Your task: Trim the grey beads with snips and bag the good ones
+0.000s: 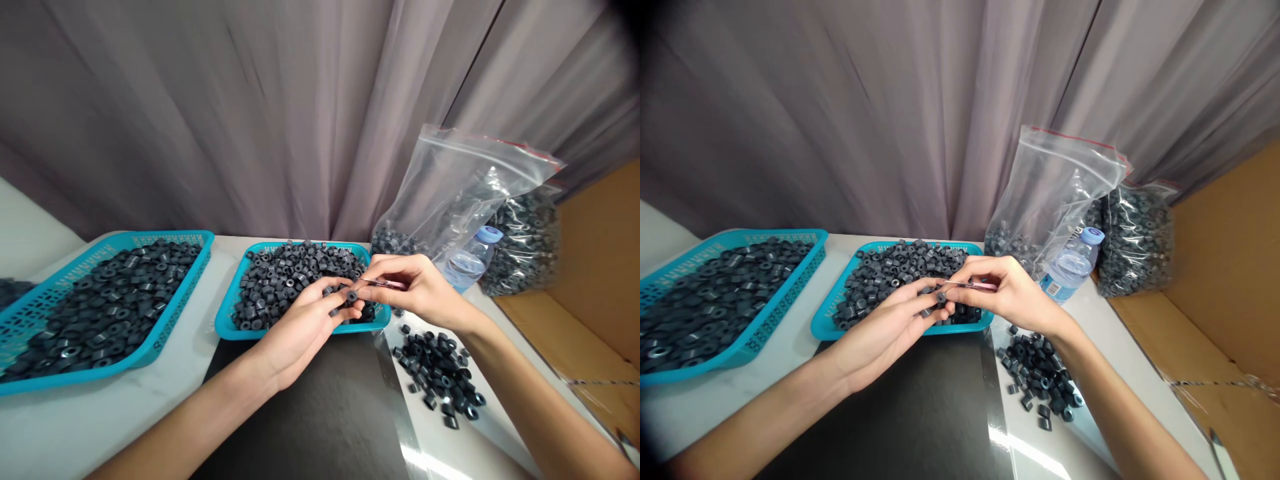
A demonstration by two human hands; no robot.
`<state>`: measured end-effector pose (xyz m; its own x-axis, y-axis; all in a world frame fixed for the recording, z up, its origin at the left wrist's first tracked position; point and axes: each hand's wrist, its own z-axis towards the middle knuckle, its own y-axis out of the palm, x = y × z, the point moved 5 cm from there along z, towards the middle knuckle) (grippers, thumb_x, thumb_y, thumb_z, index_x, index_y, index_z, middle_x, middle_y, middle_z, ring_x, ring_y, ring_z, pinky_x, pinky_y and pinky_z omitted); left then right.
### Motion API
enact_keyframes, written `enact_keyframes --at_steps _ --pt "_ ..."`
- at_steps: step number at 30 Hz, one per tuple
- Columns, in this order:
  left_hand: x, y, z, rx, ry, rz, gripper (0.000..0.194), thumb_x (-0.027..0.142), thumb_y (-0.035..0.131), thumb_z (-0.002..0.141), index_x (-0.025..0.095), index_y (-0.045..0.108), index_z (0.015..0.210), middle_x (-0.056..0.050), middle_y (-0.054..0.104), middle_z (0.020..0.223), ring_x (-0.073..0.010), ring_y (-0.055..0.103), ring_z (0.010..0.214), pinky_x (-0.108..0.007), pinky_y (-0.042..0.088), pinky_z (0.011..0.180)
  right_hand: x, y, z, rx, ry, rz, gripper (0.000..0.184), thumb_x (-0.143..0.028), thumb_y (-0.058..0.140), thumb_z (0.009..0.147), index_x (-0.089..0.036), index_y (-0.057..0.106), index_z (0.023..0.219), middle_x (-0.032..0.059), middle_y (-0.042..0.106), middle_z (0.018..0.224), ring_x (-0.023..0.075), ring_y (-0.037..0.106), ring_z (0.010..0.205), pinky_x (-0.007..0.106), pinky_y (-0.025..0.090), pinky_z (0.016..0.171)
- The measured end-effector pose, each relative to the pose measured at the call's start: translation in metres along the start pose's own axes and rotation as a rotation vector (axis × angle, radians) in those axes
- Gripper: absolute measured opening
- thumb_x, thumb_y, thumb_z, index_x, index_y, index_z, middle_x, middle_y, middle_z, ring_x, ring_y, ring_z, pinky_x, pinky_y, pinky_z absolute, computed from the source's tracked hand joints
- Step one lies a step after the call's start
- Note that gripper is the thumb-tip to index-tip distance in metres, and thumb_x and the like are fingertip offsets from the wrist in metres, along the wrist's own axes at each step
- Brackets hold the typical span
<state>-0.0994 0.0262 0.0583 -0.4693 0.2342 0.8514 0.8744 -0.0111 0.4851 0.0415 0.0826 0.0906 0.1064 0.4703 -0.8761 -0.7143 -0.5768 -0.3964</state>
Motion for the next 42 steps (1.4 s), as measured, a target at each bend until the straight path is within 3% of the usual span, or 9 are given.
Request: enact_keyframes --at_steps 6,12,19,23,27,36,42 --pt "0.001 -0.002 0.002 0.024 0.009 -0.084 0.015 0.004 0.061 0.085 0.014 0.070 0.079 -0.006 0.070 0.091 -0.0165 0.066 0.088 -0.035 0.046 0.100 0.000 -0.008 0.000 0.051 -0.018 0.058 0.013 -0.031 0.075 0.084 -0.019 0.076 0.090 0.0026 0.067 0.085 0.0135 0.059 0.076 0.024 0.044 0.066" --pt "0.001 -0.004 0.005 0.024 0.017 -0.135 0.013 0.005 0.062 0.081 0.012 0.073 0.079 -0.007 0.069 0.084 -0.0180 0.065 0.088 -0.032 0.051 0.090 -0.004 -0.017 -0.003 0.092 -0.005 0.064 0.012 -0.030 0.076 0.083 -0.019 0.074 0.086 0.0020 0.069 0.087 0.0139 0.061 0.079 0.024 0.048 0.071" --pt "0.001 -0.001 0.006 -0.009 0.024 -0.087 0.013 0.014 0.061 0.087 0.011 0.073 0.084 -0.007 0.067 0.087 -0.0176 0.061 0.090 -0.030 0.051 0.086 -0.006 -0.017 -0.004 0.073 0.007 0.032 0.020 -0.037 0.075 0.083 -0.018 0.074 0.088 0.0039 0.069 0.088 0.0159 0.062 0.081 0.026 0.049 0.071" --pt "0.002 -0.002 0.004 0.013 -0.005 -0.100 0.018 0.007 0.055 0.083 0.011 0.073 0.083 -0.009 0.069 0.090 -0.0190 0.063 0.091 -0.033 0.050 0.091 -0.004 -0.019 -0.003 0.083 0.011 -0.022 0.020 -0.038 0.075 0.083 -0.018 0.075 0.087 0.0036 0.069 0.087 0.0152 0.061 0.079 0.026 0.048 0.069" --pt "0.005 0.002 0.001 -0.037 0.026 -0.055 0.021 0.001 0.054 0.078 0.014 0.071 0.082 -0.007 0.070 0.089 -0.0190 0.064 0.093 -0.037 0.048 0.097 -0.006 -0.021 -0.005 0.077 0.003 -0.041 0.022 -0.039 0.074 0.083 -0.018 0.075 0.088 0.0046 0.069 0.088 0.0160 0.061 0.079 0.026 0.047 0.067" --pt "0.001 0.007 -0.001 -0.071 -0.036 -0.046 0.023 -0.003 0.054 0.081 0.014 0.069 0.086 -0.005 0.067 0.091 -0.0180 0.063 0.097 -0.036 0.045 0.103 -0.030 -0.024 -0.015 0.069 -0.008 -0.132 0.013 -0.035 0.072 0.087 -0.022 0.076 0.088 0.0029 0.067 0.082 0.0129 0.054 0.068 0.025 0.040 0.056" --pt "0.000 0.011 -0.001 -0.076 -0.060 -0.142 0.021 0.011 0.052 0.090 0.010 0.071 0.083 -0.010 0.066 0.094 -0.0207 0.060 0.096 -0.038 0.048 0.095 -0.027 -0.026 -0.012 0.043 -0.003 -0.190 0.018 -0.038 0.071 0.087 -0.021 0.075 0.086 0.0026 0.063 0.079 0.0118 0.050 0.066 0.025 0.037 0.054"
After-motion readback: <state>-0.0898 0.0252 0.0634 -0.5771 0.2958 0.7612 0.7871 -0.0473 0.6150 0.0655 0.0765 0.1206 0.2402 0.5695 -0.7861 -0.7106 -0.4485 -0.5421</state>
